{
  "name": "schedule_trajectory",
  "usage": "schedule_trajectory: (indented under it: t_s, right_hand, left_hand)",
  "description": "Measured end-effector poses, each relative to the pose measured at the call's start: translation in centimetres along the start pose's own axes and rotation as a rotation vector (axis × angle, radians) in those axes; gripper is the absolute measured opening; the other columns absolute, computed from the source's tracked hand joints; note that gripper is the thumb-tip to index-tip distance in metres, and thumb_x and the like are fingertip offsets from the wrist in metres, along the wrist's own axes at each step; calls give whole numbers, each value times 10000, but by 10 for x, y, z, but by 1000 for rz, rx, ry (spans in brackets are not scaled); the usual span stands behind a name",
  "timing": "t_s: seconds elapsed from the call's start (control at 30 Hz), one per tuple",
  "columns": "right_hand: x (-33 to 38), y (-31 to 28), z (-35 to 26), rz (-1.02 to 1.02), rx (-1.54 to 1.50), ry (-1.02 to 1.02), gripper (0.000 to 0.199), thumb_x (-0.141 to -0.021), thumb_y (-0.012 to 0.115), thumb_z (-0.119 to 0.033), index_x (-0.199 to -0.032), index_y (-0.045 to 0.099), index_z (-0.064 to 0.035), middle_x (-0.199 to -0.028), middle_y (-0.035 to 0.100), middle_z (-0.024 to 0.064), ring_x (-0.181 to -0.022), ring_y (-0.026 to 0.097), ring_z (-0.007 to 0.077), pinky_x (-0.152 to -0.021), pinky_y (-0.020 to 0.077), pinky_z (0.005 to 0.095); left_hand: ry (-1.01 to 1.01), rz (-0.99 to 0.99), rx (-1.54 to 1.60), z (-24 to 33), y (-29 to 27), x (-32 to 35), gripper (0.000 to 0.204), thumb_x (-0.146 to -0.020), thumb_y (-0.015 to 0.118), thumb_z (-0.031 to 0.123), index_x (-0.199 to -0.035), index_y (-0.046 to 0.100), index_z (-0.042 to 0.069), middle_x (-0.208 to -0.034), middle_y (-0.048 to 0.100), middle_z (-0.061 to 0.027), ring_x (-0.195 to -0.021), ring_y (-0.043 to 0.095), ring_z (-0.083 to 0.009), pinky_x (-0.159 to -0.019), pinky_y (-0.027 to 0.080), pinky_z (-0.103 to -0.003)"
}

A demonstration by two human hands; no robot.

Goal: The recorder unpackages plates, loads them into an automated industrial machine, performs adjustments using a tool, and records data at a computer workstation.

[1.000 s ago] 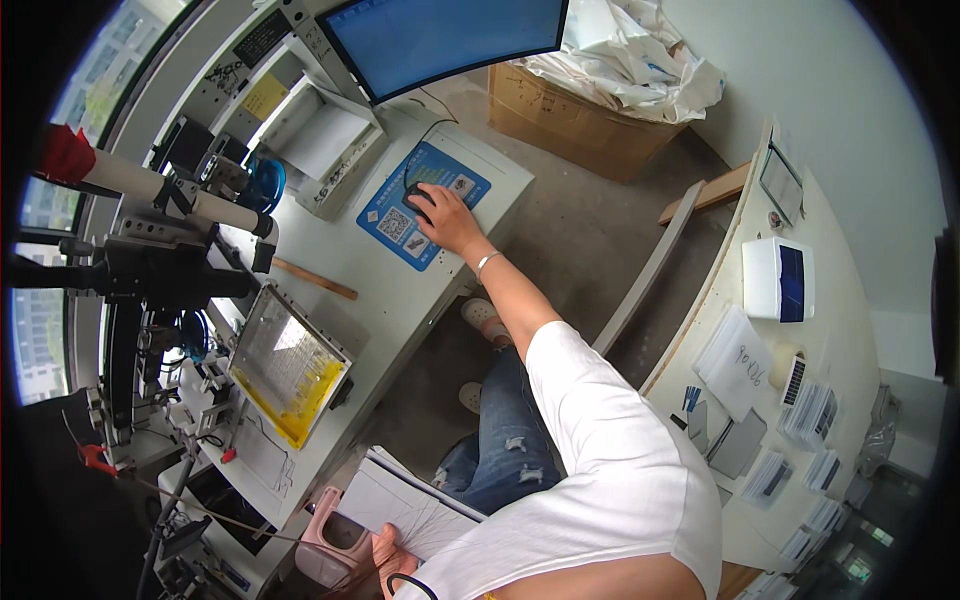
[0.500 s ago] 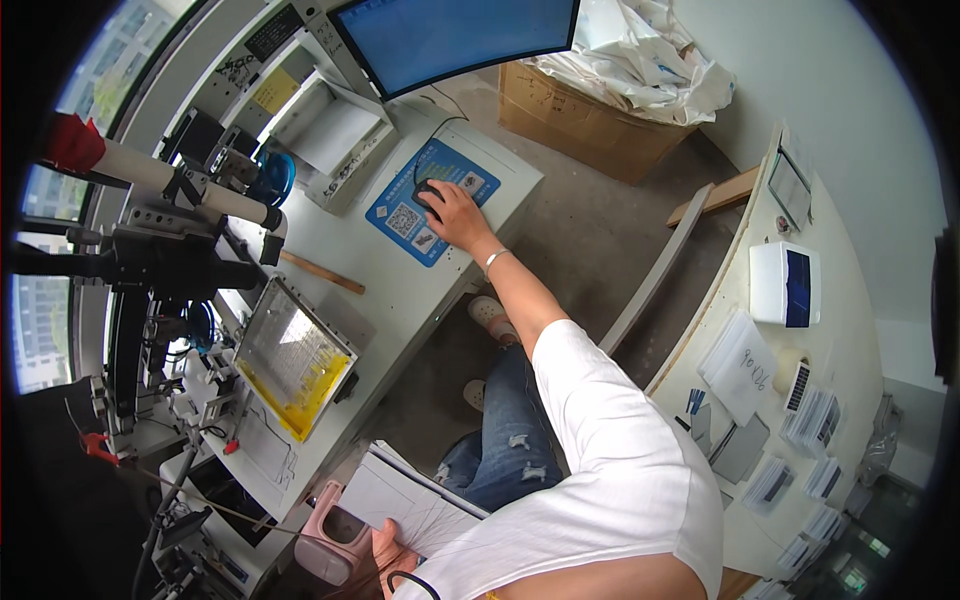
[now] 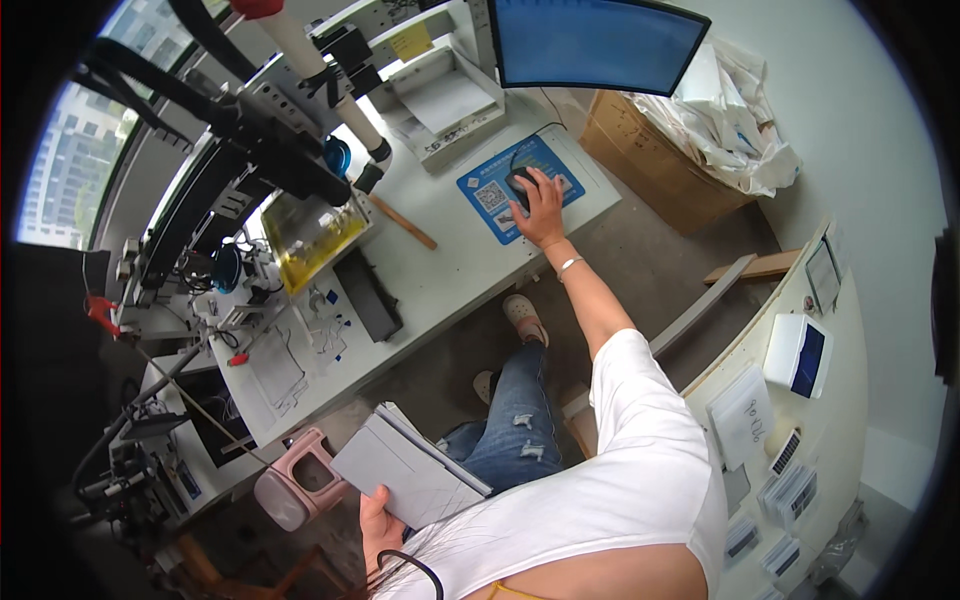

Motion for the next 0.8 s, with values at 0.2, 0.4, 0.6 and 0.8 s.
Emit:
schedule_trajectory:
  t_s: [0.2, 0.4, 0.6, 0.8]
  right_hand:
    - [-88, -152, -208, 132, -1035, -210, 105, -859, 508, -94, -823, 599, -54, -772, 620, 69, -761, 577, 229, -793, 471, 395]
    - [-117, -323, -380, 132, -1977, -789, 243, -846, 566, -209, -640, 558, -81, -788, 622, 63, -697, 557, 164, -680, 467, 321]
    - [-124, -342, -437, -97, -2072, -911, 39, -747, 576, -45, -730, 572, -80, -785, 530, 29, -739, 529, 133, -663, 495, 271]
    - [-113, -349, -463, -127, -2000, -889, 51, -765, 577, -68, -745, 573, -114, -806, 537, 16, -740, 525, 123, -681, 465, 277]
  left_hand:
    - [53, -54, 161, 7, -15, 18, 603, -777, 701, 145, -1288, 406, 20, -1222, 534, -115, -1124, 527, -274, -959, 426, -416]
    - [168, -101, 294, 4, -33, 38, 570, -793, 677, 120, -1287, 410, 18, -1221, 534, -119, -1114, 536, -266, -942, 440, -406]
    - [275, -141, 371, -5, -60, 62, 531, -805, 662, 101, -1273, 425, 15, -1207, 540, -120, -1103, 543, -262, -934, 444, -398]
    - [325, -88, 483, -16, -77, 78, 504, -813, 654, 93, -1256, 437, -7, -1189, 555, -143, -1085, 557, -273, -924, 455, -390]
Point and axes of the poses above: each hand's wrist, its own x-axis away from the middle knuckle, its own y-axis out of the palm, z = x × y, the point moved 1 cm from there along -x, towards the middle knuckle
